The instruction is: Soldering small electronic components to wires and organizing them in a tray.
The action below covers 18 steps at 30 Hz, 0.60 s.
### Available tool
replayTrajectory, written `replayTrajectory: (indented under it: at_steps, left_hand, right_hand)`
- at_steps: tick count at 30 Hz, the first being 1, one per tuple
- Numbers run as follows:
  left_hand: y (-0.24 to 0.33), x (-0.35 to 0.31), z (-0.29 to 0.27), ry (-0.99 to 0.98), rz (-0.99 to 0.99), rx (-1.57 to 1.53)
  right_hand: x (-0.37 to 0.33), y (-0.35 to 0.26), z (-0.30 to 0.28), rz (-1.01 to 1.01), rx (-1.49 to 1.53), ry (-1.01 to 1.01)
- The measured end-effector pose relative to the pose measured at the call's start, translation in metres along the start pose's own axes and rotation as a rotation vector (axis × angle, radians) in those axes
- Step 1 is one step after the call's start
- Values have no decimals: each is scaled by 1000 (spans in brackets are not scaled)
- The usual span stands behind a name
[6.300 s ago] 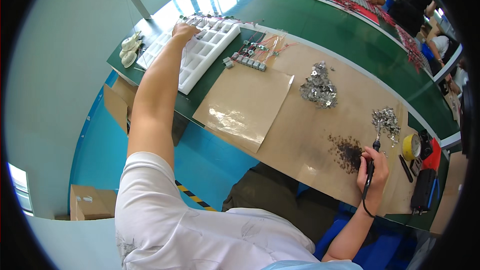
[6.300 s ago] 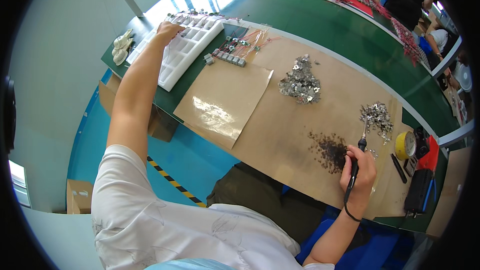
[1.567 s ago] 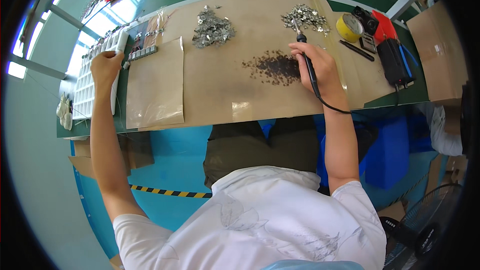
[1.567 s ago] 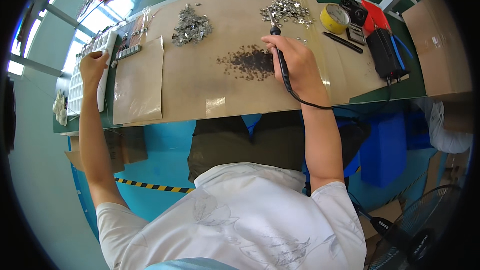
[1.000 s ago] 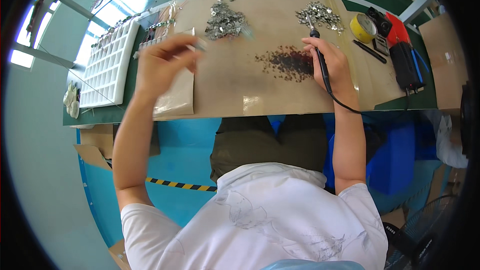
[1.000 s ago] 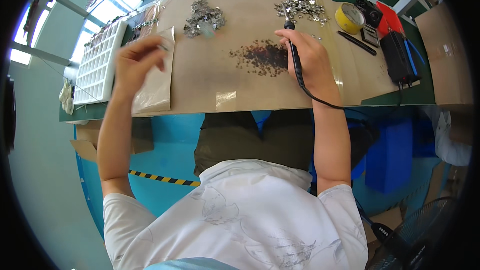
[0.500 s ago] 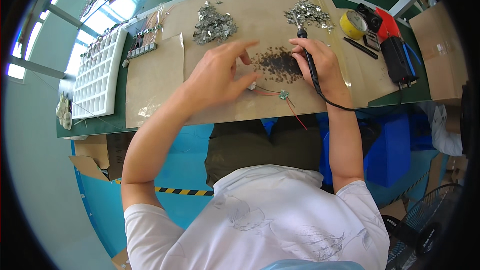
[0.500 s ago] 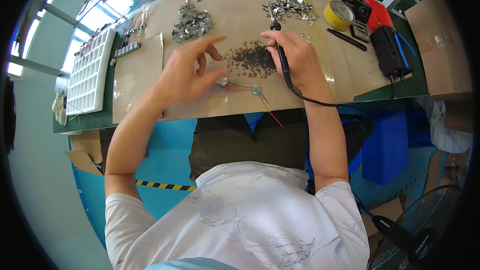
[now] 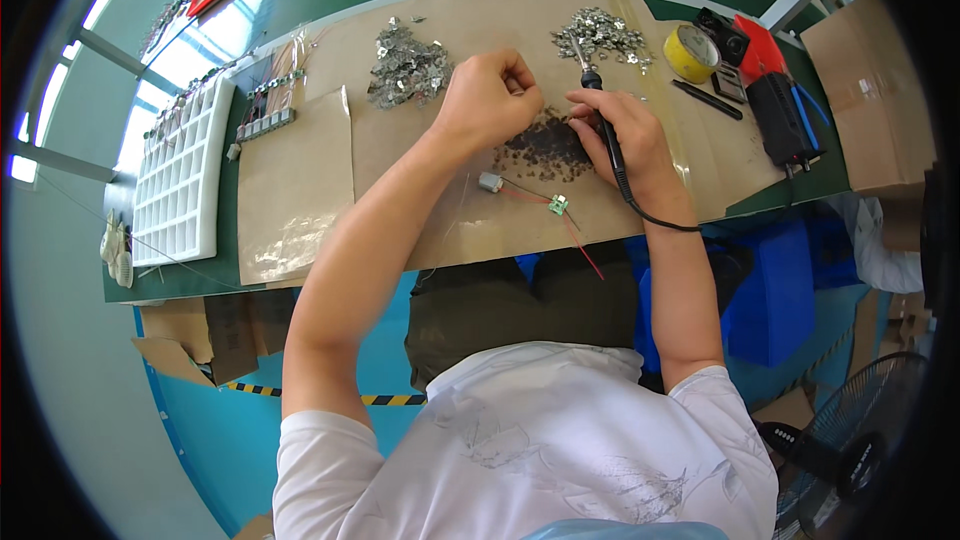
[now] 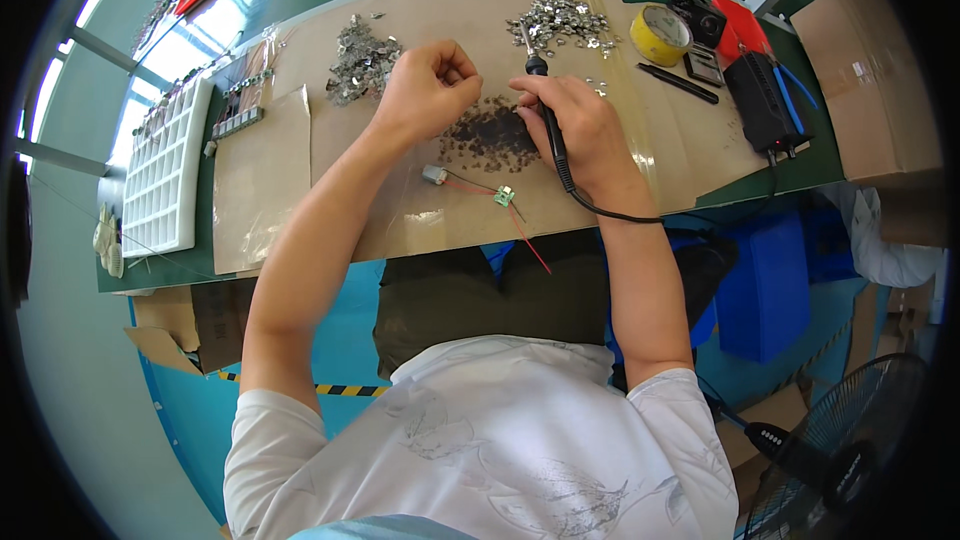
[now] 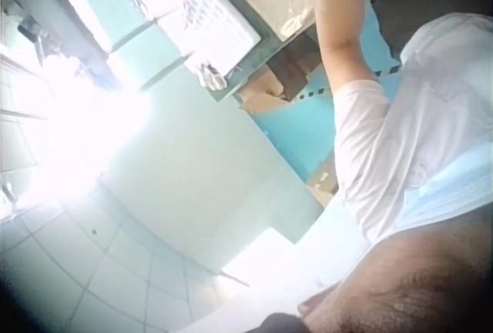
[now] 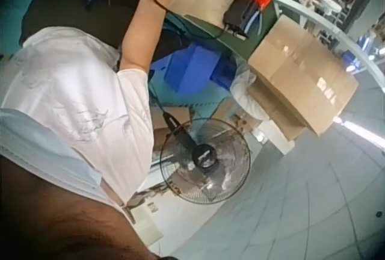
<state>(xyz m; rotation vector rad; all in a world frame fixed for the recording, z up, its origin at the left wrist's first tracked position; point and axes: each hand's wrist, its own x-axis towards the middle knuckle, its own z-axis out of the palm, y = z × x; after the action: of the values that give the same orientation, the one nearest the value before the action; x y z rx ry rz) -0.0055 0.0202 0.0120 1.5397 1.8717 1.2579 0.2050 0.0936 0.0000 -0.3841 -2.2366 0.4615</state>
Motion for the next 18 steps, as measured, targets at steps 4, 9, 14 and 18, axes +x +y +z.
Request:
replayTrajectory:
  at_steps: [4, 9, 14, 18]
  left_hand:
    - [-2, -9, 5, -24, -41, 2]
    - [-2, -14, 6, -19, -10, 54]
    - [-2, -17, 10, -57, 67, 133]
    - [-4, -18, 12, -68, 98, 171]
  right_hand:
    - [-3, -2, -3, 21, -17, 130]
    - [-35, -14, -16, 297, 290, 231]
    - [-59, -8, -16, 314, 354, 301]
    - [-52, -15, -16, 340, 322, 246]
